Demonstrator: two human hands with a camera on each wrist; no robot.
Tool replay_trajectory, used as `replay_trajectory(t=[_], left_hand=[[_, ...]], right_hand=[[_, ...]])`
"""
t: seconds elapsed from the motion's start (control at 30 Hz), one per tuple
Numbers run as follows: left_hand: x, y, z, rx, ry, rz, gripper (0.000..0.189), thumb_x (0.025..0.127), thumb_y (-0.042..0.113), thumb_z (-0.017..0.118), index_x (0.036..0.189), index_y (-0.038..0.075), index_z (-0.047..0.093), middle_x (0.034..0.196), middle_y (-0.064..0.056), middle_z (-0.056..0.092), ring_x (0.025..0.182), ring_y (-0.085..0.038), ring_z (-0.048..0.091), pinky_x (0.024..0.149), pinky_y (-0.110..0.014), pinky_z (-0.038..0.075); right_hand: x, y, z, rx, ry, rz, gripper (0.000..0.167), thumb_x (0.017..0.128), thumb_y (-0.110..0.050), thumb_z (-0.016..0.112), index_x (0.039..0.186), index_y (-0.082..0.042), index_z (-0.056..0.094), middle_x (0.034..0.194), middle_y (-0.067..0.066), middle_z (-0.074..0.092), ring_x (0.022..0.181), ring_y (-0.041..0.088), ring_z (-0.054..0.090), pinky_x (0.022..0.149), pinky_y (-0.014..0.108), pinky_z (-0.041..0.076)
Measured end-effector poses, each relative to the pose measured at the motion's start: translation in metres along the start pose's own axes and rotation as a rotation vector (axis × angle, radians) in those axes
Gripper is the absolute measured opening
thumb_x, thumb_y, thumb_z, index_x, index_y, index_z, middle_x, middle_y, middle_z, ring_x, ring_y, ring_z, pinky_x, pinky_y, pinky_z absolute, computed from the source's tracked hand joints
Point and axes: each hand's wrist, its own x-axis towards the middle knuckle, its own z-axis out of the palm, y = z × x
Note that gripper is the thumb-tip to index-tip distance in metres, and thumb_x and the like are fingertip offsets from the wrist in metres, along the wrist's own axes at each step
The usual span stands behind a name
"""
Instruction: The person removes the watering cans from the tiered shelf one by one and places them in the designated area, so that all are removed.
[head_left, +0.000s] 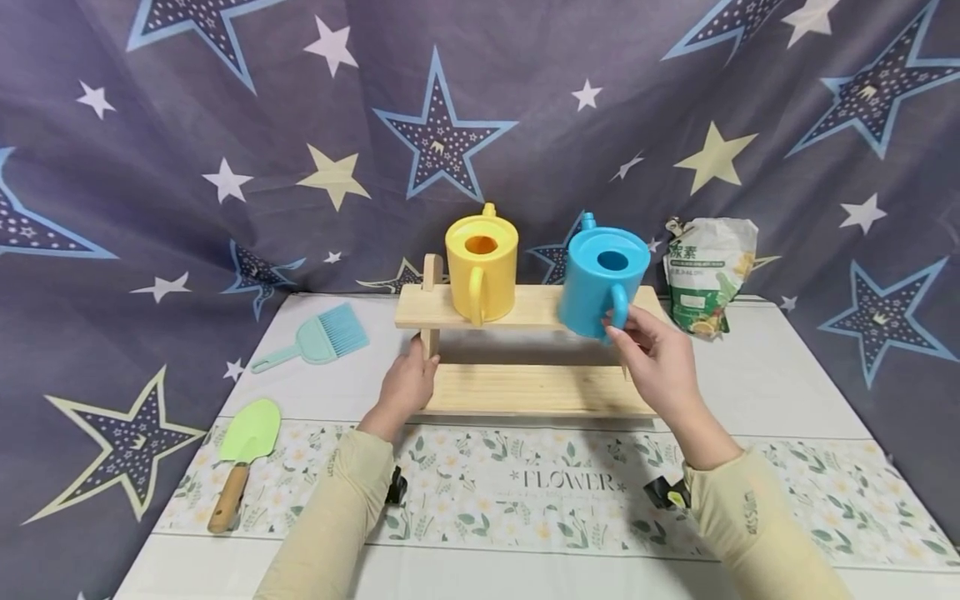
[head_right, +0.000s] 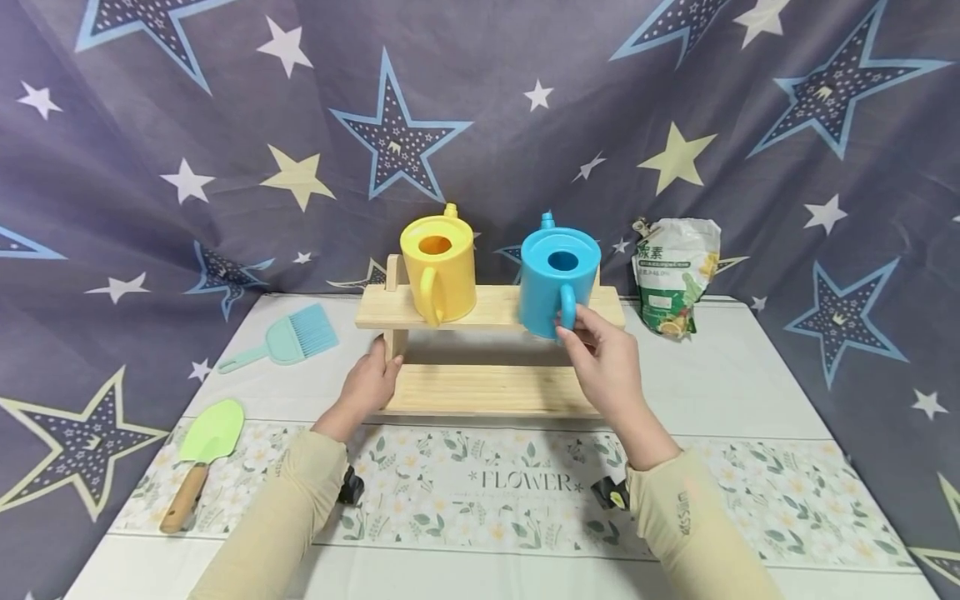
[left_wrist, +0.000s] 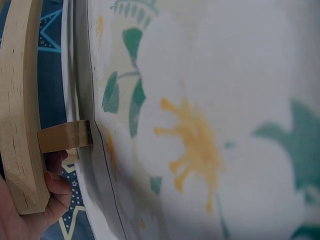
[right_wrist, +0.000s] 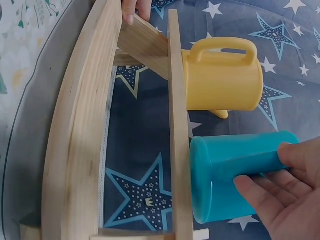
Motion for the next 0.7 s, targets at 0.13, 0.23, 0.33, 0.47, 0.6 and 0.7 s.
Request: replay_trajectory(t=[0.13,0.23,0.33,0.47,0.6,0.7], left_hand=[[0.0,0.0,-0.001,0.0,-0.002,-0.004,0.055,0.105,0.028,0.041,0.149,-0.001,0.025,0.116,-0.031,0.061,0.107,-0.042,0.06,0.087,-0.053,0.047],[0.0,0.0,-0.001,0.0,-0.009,-0.011,0.055,0.105,0.028,0.04,0.15,-0.001,0.023,0.118,-0.031,0.06,0.108,-0.042,0.059,0.088,-0.053,0.046],[-0.001,0.001,-0.002,-0.004,-0.014,-0.009,0.056,0.105,0.027,0.041,0.15,-0.001,0.023,0.118,-0.031,0.06,0.108,-0.042,0.06,0.088,-0.053,0.046],[-0.002,0.001,-0.002,-0.007,-0.011,0.003,0.055,0.105,0.026,0.041,0.149,-0.002,0.023,0.117,-0.031,0.06,0.106,-0.041,0.061,0.087,-0.053,0.047],[-0.001,0.001,-0.002,-0.006,-0.008,0.004,0.056,0.105,0.026,0.041,0.15,-0.002,0.022,0.118,-0.031,0.06,0.107,-0.042,0.06,0.088,-0.053,0.047],[-0.001,0.001,-0.002,-0.008,-0.008,0.002,0.055,0.105,0.025,0.041,0.15,-0.002,0.022,0.12,-0.031,0.059,0.109,-0.042,0.06,0.089,-0.053,0.047]], right_hand=[[-0.004,0.0,-0.008,-0.032,0.013,-0.001,0.025,0.095,-0.012,0.066,0.116,0.0,0.068,0.108,0.015,0.071,0.093,0.028,0.07,0.075,0.009,0.047],[-0.007,-0.001,-0.015,-0.046,0.018,0.004,0.026,0.095,-0.013,0.066,0.117,-0.001,0.068,0.111,0.016,0.07,0.094,0.03,0.07,0.075,0.008,0.047],[-0.012,-0.001,-0.022,-0.049,0.033,0.0,0.028,0.094,-0.011,0.066,0.12,-0.001,0.067,0.113,0.017,0.068,0.094,0.03,0.07,0.075,0.007,0.046],[-0.018,0.001,-0.031,-0.063,0.064,0.0,0.029,0.094,-0.01,0.066,0.121,-0.001,0.067,0.113,0.016,0.068,0.093,0.01,0.069,0.076,0.007,0.047],[-0.023,0.005,-0.039,-0.067,0.089,0.006,0.027,0.093,-0.009,0.067,0.119,0.001,0.067,0.112,0.017,0.067,0.09,-0.01,0.06,0.075,0.008,0.047],[-0.027,0.007,-0.047,-0.067,0.112,0.014,0.027,0.092,-0.004,0.067,0.118,0.003,0.066,0.109,0.015,0.066,0.089,-0.014,0.059,0.075,0.007,0.047]])
